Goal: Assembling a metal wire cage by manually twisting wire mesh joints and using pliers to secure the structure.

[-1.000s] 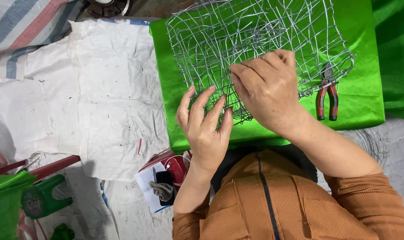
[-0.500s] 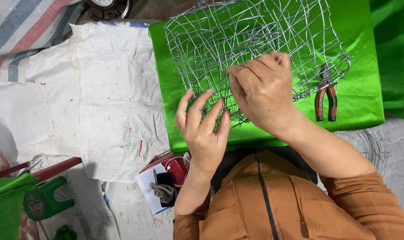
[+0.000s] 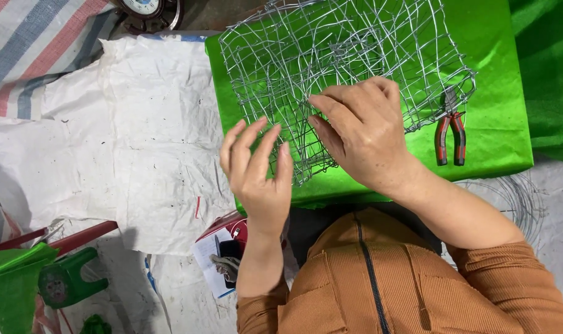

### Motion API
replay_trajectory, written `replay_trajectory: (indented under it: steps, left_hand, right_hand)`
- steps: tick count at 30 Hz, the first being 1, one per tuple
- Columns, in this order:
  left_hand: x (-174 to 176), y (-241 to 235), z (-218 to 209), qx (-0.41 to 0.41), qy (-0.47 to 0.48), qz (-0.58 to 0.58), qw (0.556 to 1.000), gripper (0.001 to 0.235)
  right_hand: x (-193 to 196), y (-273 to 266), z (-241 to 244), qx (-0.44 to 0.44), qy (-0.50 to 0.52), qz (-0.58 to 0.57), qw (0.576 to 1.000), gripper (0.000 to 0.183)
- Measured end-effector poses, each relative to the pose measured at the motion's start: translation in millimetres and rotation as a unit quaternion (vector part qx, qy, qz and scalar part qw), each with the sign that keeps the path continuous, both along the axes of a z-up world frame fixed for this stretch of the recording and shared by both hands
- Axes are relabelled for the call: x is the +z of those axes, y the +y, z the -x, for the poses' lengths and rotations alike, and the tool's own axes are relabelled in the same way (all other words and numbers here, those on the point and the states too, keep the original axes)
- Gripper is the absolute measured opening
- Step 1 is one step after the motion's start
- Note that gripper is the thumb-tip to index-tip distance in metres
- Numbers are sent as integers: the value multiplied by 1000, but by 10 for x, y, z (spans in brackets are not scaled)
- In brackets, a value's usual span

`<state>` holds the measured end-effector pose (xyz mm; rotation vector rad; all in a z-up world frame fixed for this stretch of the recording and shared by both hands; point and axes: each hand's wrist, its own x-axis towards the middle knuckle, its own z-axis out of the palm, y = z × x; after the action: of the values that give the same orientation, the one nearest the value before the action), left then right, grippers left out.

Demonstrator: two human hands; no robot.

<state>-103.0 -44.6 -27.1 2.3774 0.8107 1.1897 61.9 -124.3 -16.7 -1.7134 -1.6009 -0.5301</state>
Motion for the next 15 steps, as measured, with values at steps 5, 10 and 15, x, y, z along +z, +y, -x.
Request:
replay_trajectory:
  steps: [5,10,15]
  left_hand:
    - [159,381,-108,-12,42,-50,998,18]
    - [140,523,-239,-37,104,-53,992,20]
    - [159,504,-314,-65,41,-14,997,12]
  right_hand:
    - [9,-216,-35,2,9,8,1000,17]
    - [-21,-483,-33,-12,26,31,999,15]
    - [-198,-582,-46,-37,49,29,998,16]
